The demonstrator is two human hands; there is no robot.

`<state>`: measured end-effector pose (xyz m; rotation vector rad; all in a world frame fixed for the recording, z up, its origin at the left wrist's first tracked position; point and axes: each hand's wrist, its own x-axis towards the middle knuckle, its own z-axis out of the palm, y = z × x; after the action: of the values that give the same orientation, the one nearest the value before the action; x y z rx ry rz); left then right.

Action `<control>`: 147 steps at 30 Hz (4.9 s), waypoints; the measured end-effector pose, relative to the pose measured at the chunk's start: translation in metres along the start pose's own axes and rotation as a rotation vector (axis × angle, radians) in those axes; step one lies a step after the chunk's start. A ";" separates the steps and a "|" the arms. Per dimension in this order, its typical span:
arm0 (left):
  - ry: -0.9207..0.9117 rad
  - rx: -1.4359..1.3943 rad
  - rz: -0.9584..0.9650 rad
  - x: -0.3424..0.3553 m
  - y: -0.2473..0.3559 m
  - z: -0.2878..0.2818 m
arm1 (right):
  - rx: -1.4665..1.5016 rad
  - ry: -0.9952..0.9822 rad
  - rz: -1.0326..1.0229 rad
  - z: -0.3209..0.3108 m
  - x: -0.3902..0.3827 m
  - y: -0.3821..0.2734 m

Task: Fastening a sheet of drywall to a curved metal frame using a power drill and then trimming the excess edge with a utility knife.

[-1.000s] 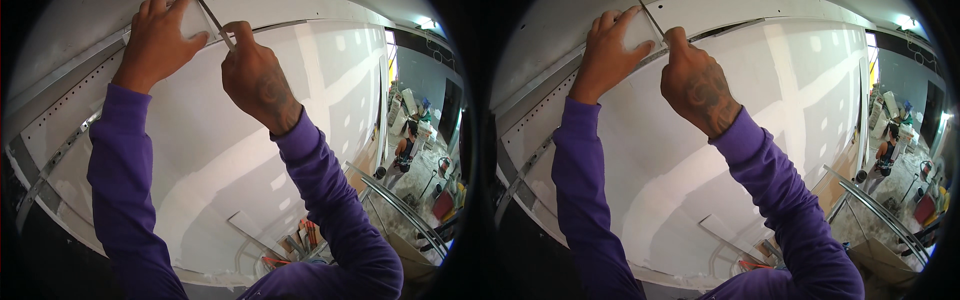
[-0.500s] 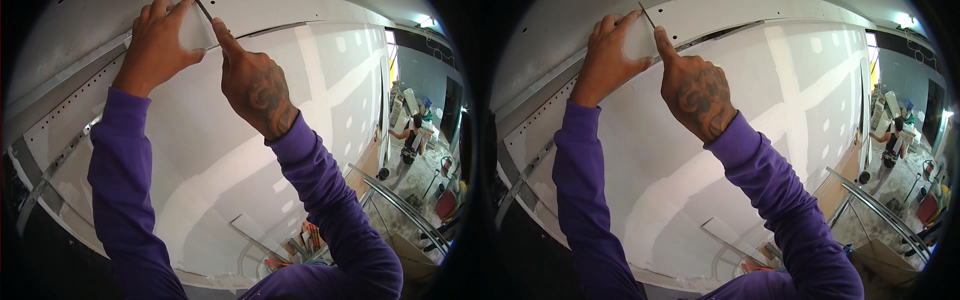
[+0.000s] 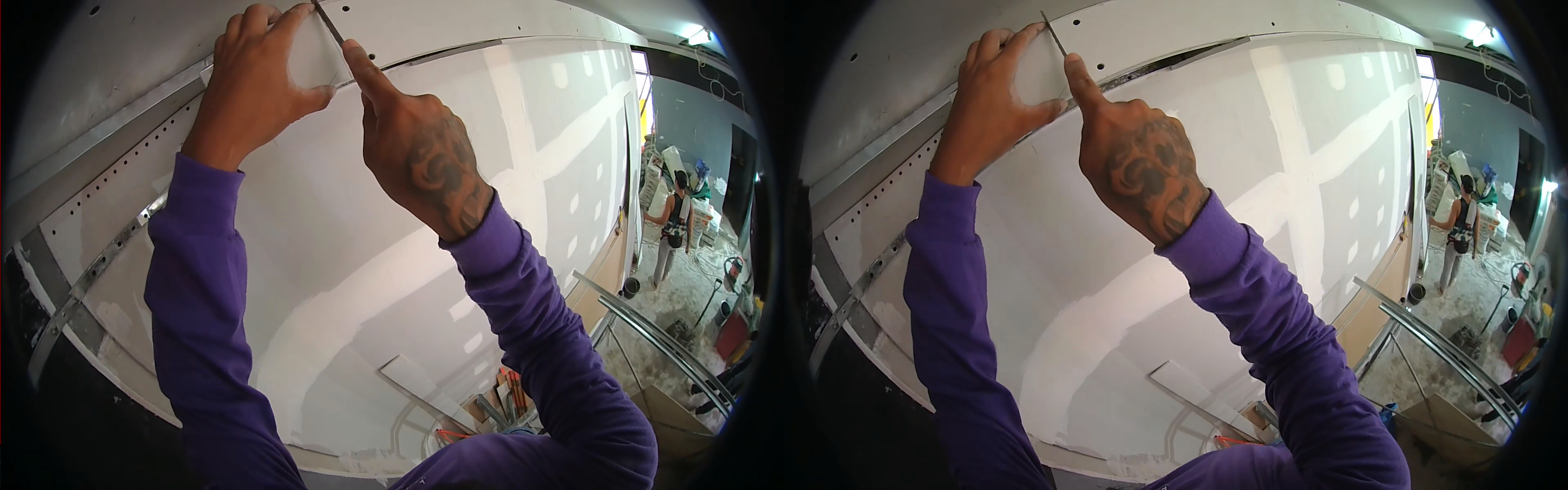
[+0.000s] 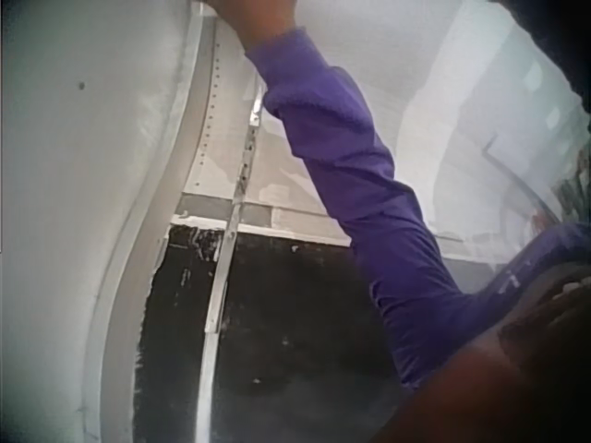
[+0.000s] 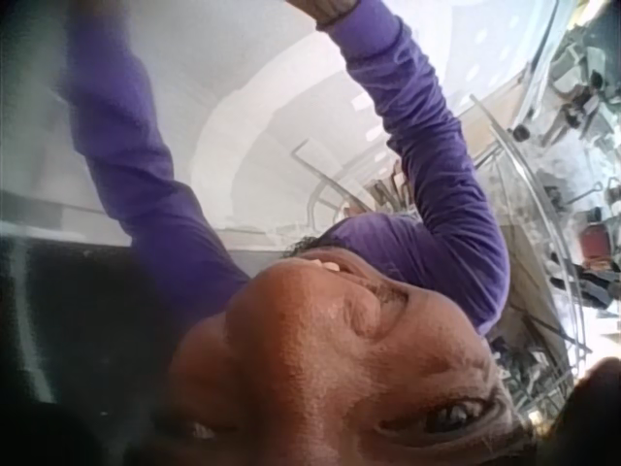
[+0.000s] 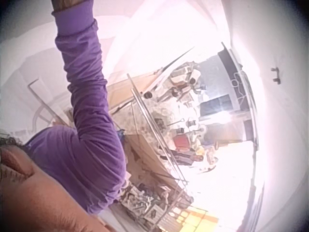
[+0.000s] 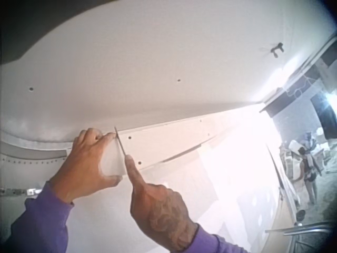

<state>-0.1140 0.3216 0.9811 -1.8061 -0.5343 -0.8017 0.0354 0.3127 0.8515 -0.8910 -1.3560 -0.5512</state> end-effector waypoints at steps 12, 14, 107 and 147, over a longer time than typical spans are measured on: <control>0.032 0.006 0.010 0.000 -0.001 0.003 | -0.063 -0.036 0.013 -0.003 0.001 0.003; 0.031 0.003 -0.005 0.000 0.002 0.003 | -0.034 -0.028 -0.022 -0.004 -0.002 0.005; 0.021 0.227 -0.136 -0.008 0.019 0.006 | -0.038 0.019 -0.083 0.015 -0.014 0.015; -0.090 0.066 -0.170 -0.008 0.029 -0.013 | 0.005 0.057 -0.052 0.031 -0.029 0.016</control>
<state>-0.1034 0.2993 0.9597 -1.7580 -0.7730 -0.8106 0.0245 0.3423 0.8186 -0.8321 -1.3316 -0.6088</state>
